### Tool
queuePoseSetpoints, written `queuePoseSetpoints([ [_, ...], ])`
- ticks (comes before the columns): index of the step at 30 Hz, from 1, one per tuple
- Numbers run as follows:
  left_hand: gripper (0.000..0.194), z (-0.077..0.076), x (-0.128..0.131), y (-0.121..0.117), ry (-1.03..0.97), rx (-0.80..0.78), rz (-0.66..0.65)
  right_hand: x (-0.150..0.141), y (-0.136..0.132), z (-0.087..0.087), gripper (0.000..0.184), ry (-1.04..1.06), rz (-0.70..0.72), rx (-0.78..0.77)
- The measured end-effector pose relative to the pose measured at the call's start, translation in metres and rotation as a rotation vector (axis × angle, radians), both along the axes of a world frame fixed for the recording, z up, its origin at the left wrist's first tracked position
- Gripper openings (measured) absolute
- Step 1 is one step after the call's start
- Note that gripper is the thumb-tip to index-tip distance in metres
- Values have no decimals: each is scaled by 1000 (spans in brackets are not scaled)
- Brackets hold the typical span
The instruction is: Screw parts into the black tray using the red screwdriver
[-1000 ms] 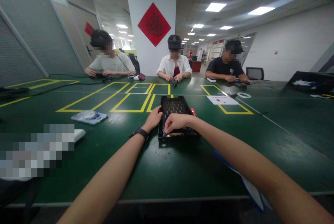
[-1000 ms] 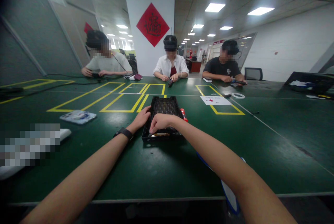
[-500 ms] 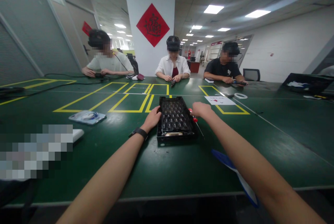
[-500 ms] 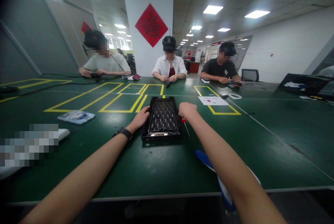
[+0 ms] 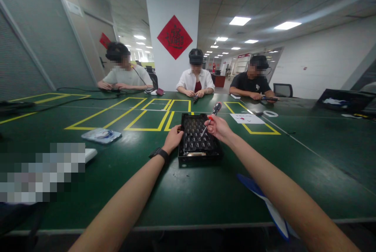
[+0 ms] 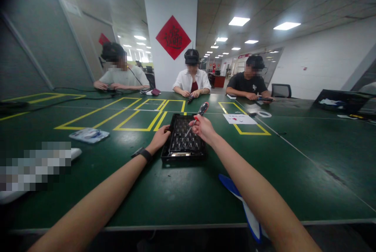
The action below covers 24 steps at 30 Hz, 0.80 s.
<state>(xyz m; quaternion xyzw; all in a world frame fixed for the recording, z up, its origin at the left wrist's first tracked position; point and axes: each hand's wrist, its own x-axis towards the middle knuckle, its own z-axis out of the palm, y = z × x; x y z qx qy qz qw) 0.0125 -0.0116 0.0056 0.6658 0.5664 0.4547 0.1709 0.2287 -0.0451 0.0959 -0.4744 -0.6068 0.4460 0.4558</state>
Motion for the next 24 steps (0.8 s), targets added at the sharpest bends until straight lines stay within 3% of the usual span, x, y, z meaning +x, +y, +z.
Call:
queuePoseSetpoints([
  [2,39,7,3,-6,12,69,15,-20,-8,-9,27,376,148,-48],
  [5,34,22,5,-25,8,174,-43,-39,-18,-27,31,543,183,-41],
  [8,32,36,6,-48,-43,42,-357,-45,-25,-40,34,562,192,51],
  [9,32,39,7,-55,-55,26,-403,-46,-27,-43,35,561,194,78],
  [14,32,42,9,-68,-120,-108,-509,-45,-35,-41,34,535,168,186],
  [19,27,43,7,-70,-62,-99,-610,-39,-40,-37,37,495,251,150],
  [24,28,41,10,-71,-88,-71,-555,-36,-39,-38,34,497,267,171],
])
